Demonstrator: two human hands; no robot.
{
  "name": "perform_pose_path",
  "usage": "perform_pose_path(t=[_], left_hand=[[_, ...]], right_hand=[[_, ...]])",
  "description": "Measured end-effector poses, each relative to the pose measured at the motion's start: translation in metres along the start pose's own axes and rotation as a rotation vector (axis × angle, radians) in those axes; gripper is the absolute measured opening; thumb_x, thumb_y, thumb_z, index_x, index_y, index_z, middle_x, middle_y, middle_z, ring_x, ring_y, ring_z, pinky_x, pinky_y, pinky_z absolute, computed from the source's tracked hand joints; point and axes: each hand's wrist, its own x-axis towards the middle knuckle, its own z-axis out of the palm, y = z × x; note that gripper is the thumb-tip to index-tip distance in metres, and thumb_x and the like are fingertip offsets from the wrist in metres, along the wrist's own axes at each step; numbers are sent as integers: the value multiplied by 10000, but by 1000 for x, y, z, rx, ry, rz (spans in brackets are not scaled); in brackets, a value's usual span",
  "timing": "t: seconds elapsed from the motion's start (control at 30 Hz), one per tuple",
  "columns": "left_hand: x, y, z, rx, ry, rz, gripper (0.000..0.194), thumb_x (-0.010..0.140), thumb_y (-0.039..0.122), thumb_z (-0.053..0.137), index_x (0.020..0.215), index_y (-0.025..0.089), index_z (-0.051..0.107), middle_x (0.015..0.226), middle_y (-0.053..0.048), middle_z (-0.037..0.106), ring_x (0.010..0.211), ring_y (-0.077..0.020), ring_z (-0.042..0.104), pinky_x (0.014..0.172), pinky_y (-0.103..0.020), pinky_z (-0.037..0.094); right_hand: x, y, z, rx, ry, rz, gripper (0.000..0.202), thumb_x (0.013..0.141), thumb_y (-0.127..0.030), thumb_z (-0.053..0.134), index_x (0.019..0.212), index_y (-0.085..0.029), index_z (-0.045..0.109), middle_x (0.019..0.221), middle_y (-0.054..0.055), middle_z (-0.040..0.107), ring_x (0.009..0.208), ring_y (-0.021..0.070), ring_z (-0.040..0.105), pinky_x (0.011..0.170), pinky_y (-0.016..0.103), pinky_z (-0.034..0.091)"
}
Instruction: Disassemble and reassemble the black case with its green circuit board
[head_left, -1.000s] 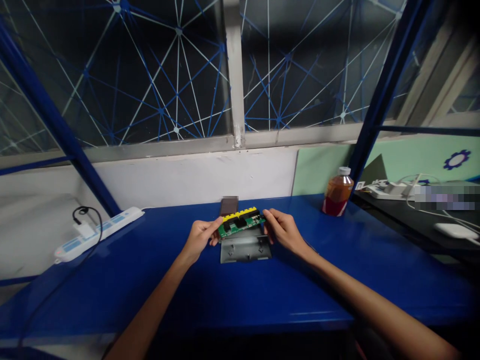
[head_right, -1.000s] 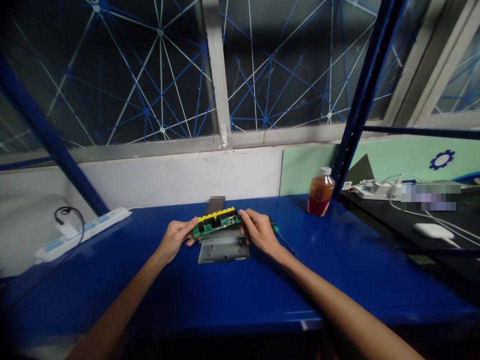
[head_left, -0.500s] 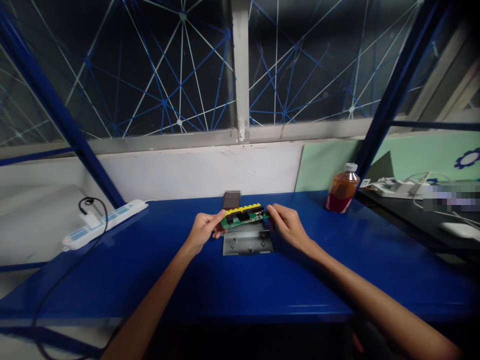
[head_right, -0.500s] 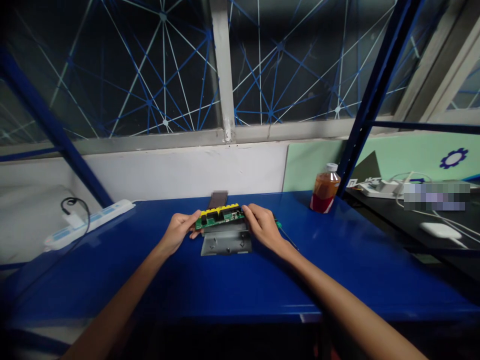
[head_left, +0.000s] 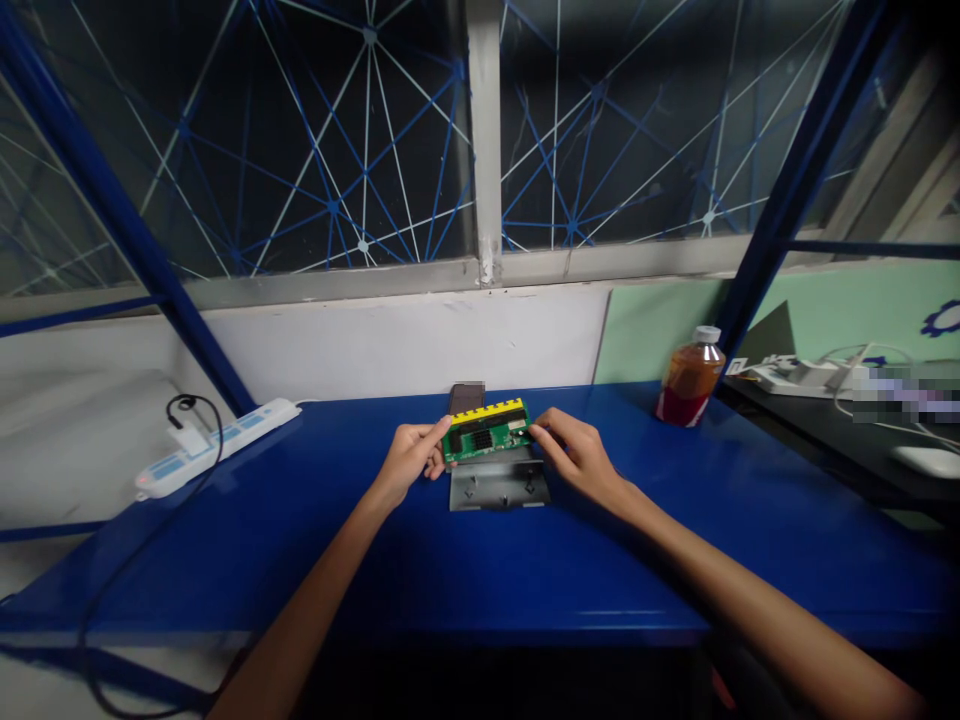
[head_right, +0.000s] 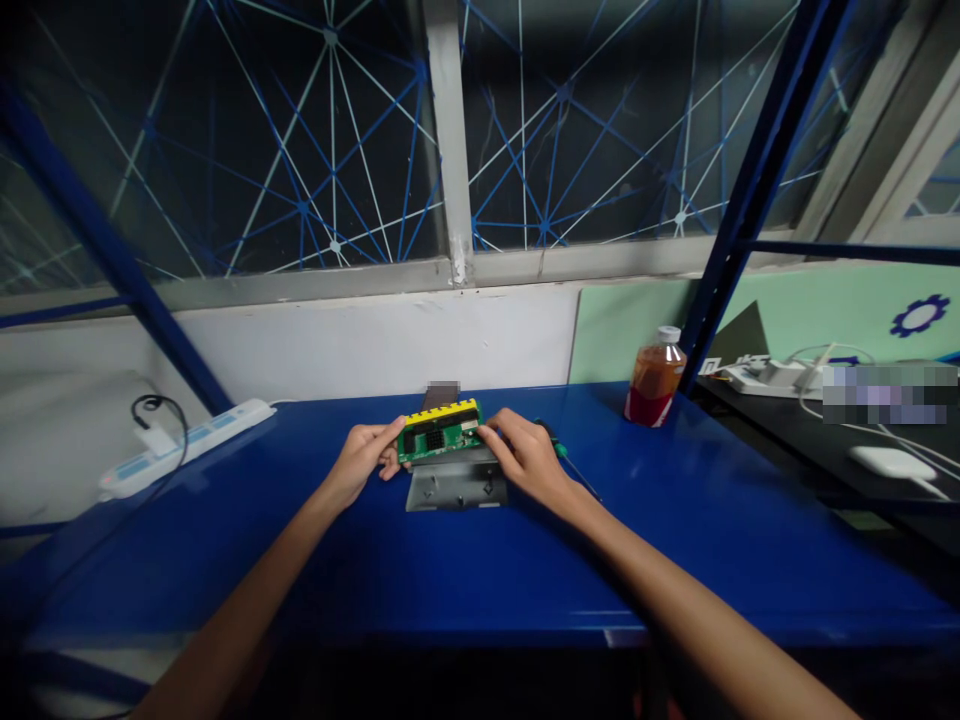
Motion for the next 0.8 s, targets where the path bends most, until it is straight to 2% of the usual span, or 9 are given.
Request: perform_pose_path(t=[0.2, 0.33, 0.43, 0.57, 0.67, 0.8], left_hand=[[0, 2, 2, -45, -56, -97, 531, 833, 597, 565, 603, 120, 519, 544, -95, 657, 328, -96, 510, 357, -192, 290], [0, 1, 2, -105, -162, -164, 568, 855, 643, 497, 705, 97, 545, 696, -166, 704, 390, -121, 577, 364, -193, 329], [-1, 0, 1, -161, -236, -176, 537, 872, 610, 505, 793, 81, 564, 836, -213, 713, 456, -145, 625, 382, -203, 358], [-2, 1, -1, -222, -314, -184, 475, 892, 551, 522, 844, 81, 567, 927, -240, 705, 531, -178, 667, 412, -215, 382], [-3, 3, -3, -231, -358, -191, 472, 909, 533, 506, 863, 69, 582, 972, -258, 693, 564, -185, 674, 426, -220, 393], [-2, 4, -7, -247, -348, -155, 429, 905, 479, 549, 883, 56, 617, 974, -238, 689, 571, -140, 621, 437, -213, 393]], right_hand=[[-2, 2, -1, -108, 7, -156, 177, 979, -280, 409, 943, -190, 557, 817, 59, 586, 724, 165, 554, 661, 286, 423], [0, 4, -6, -188, 57, -248, 147, 967, -226, 435, 1000, -164, 565, 870, 72, 610, 759, 158, 580, 632, 263, 436], [1, 5, -10, -237, 95, -281, 162, 961, -204, 448, 1041, -149, 577, 889, 78, 617, 747, 150, 583, 592, 254, 428], [1, 8, -15, -253, 125, -310, 209, 951, -191, 478, 1111, -130, 598, 812, 60, 608, 614, 124, 529, 521, 259, 387], [2, 7, -17, -187, 126, -312, 225, 946, -187, 488, 1122, -118, 611, 783, 58, 608, 613, 129, 521, 530, 270, 394], [5, 3, -17, -55, 121, -204, 224, 940, -240, 511, 1066, -125, 656, 707, 37, 608, 592, 133, 533, 548, 281, 424]])
